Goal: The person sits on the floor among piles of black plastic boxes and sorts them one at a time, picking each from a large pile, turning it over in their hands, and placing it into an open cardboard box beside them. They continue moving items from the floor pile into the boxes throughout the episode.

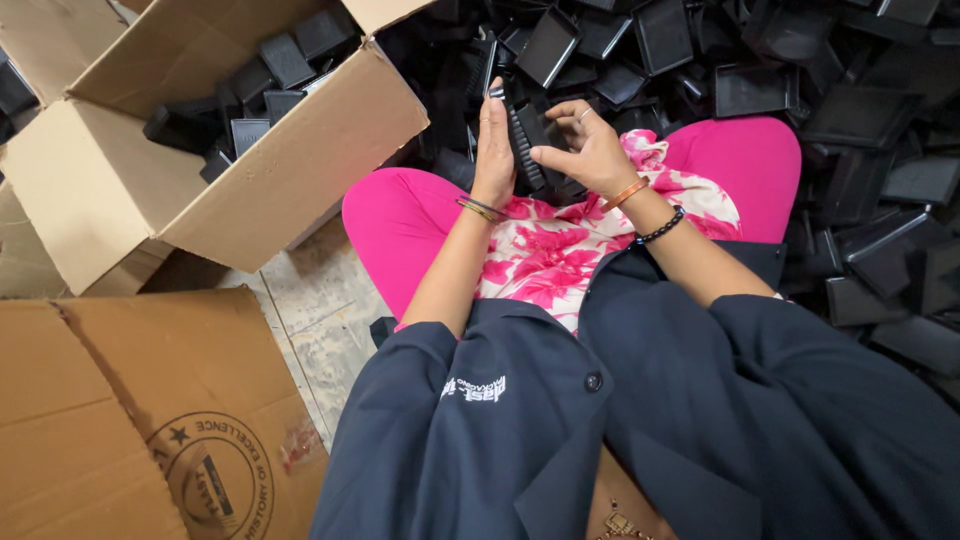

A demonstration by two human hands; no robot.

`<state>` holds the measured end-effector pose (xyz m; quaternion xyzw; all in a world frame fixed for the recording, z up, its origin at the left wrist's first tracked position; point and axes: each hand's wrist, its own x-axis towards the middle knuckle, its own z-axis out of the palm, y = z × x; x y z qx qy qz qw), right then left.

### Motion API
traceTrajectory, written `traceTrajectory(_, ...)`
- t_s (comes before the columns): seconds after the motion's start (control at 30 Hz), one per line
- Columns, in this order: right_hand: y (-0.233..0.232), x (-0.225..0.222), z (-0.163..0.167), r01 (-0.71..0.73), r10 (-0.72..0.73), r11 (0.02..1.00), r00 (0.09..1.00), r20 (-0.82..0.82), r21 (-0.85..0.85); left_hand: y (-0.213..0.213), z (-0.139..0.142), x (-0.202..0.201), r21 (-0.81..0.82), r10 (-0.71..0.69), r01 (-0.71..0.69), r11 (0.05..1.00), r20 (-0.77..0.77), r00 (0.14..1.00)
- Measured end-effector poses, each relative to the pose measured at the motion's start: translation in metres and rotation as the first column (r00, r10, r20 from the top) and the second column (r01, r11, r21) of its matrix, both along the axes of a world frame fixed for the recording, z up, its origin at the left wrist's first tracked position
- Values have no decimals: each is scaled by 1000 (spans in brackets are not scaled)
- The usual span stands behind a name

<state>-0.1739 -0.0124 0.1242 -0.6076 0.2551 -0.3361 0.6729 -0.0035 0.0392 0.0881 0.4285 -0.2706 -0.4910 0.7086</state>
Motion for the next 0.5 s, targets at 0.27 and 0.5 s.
traceTrajectory(0.27, 8, -4, 1, -44, 47, 998, 996, -73, 44, 12, 7, -14, -31, 23, -21, 999, 73, 997)
traceTrajectory(0.5, -12, 0, -20, -200, 218, 970, 967, -133, 139, 17, -3, -9, 13, 61, -67, 998, 266, 962)
